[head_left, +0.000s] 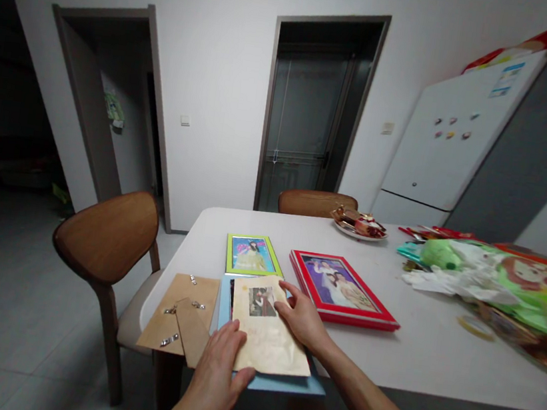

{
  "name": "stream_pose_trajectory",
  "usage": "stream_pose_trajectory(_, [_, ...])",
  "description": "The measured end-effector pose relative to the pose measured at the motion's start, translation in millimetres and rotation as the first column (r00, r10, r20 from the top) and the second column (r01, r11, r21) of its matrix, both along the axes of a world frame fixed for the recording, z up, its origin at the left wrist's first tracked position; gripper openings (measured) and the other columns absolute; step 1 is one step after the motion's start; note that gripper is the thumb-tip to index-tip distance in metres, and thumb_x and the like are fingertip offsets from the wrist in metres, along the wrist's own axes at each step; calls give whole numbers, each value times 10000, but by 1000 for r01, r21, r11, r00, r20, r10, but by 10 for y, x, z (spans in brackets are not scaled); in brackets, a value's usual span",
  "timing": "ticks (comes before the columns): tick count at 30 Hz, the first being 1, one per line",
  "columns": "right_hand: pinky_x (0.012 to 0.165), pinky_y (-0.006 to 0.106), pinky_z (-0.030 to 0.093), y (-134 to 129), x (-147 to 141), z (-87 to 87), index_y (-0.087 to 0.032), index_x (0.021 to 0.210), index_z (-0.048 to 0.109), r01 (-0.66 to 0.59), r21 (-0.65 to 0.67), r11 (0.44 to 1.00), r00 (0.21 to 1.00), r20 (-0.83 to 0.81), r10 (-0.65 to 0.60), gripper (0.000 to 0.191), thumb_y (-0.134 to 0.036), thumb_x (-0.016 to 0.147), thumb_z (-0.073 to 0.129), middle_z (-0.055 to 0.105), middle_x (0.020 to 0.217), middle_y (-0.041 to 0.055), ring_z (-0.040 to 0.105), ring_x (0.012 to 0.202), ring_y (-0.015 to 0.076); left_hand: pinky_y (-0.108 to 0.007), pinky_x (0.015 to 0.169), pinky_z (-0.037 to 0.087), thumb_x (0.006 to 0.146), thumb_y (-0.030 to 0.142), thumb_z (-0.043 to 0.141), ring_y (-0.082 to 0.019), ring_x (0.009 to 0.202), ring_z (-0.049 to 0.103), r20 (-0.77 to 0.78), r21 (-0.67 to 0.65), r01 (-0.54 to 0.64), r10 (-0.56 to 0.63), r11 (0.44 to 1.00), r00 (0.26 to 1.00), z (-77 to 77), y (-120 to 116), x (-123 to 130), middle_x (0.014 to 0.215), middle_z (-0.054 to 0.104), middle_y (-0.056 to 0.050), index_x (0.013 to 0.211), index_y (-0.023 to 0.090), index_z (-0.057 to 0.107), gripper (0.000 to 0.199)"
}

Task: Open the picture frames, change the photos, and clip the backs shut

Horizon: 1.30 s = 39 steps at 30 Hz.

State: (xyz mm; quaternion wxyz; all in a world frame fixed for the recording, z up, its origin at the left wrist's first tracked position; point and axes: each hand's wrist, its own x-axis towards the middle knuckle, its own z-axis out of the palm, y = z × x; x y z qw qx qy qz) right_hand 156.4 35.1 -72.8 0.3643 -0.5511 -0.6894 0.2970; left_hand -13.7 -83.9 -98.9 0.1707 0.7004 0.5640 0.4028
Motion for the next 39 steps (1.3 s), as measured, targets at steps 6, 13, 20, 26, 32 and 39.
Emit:
stream_pose_trajectory(6, [743,271,418,54,-13,-19,-85,1116,510,-1,15,1000,995,96,0,481,-242,662,495,623,940,103,574,818,176,-460,946,326,652,172,557,-255,1130,412,-33,-6,6,-6,1000,999,35,7,2,1209,475,-142,1048,161,528,397])
stream_pose_trajectory(13, [871,307,368,53,-108,-17,-93,1133,499,-12,162,987,972,234,-27,485,-293,691,497,563,1108,124,521,1003,222,-480,933,337,685,145,504,-259,1114,432,-119,-25,16,-18,1000,993,114,9,10,1182,504,-134,982,170,553,302])
stream_pose_trajectory(20, [835,279,383,90,-92,-55,-113,1101,528,22,122,992,958,282,-56,436,-299,711,473,579,1090,104,540,972,202,-472,966,293,713,129,481,-233,1143,404,-173,-91,23,-39,996,984,148,-15,25,1202,487,-131,1006,152,528,298])
stream_pose_trajectory(26, [757,283,384,30,-144,-69,-168,1068,533,14,174,985,882,461,-94,357,-314,758,431,623,961,92,556,904,204,-462,985,254,743,153,470,-216,1162,381,-257,-144,33,-70,989,964,206,-17,26,1205,490,-102,989,175,533,255])
stream_pose_trajectory(32, [763,274,350,-10,-183,-101,-196,920,584,-44,307,951,830,541,-136,219,-265,756,456,560,1032,62,482,935,194,-482,981,227,780,152,412,-191,1157,388,-335,-195,45,-110,980,936,328,-59,57,1209,495,-44,922,227,555,214])
stream_pose_trajectory(39, [820,313,314,-148,-62,-54,-181,1011,565,-96,331,939,840,533,-102,306,-321,797,399,473,1164,102,428,1010,214,-468,973,243,796,163,375,-190,1165,377,-390,-197,19,-96,980,916,317,-50,77,1226,483,-34,993,230,524,256])
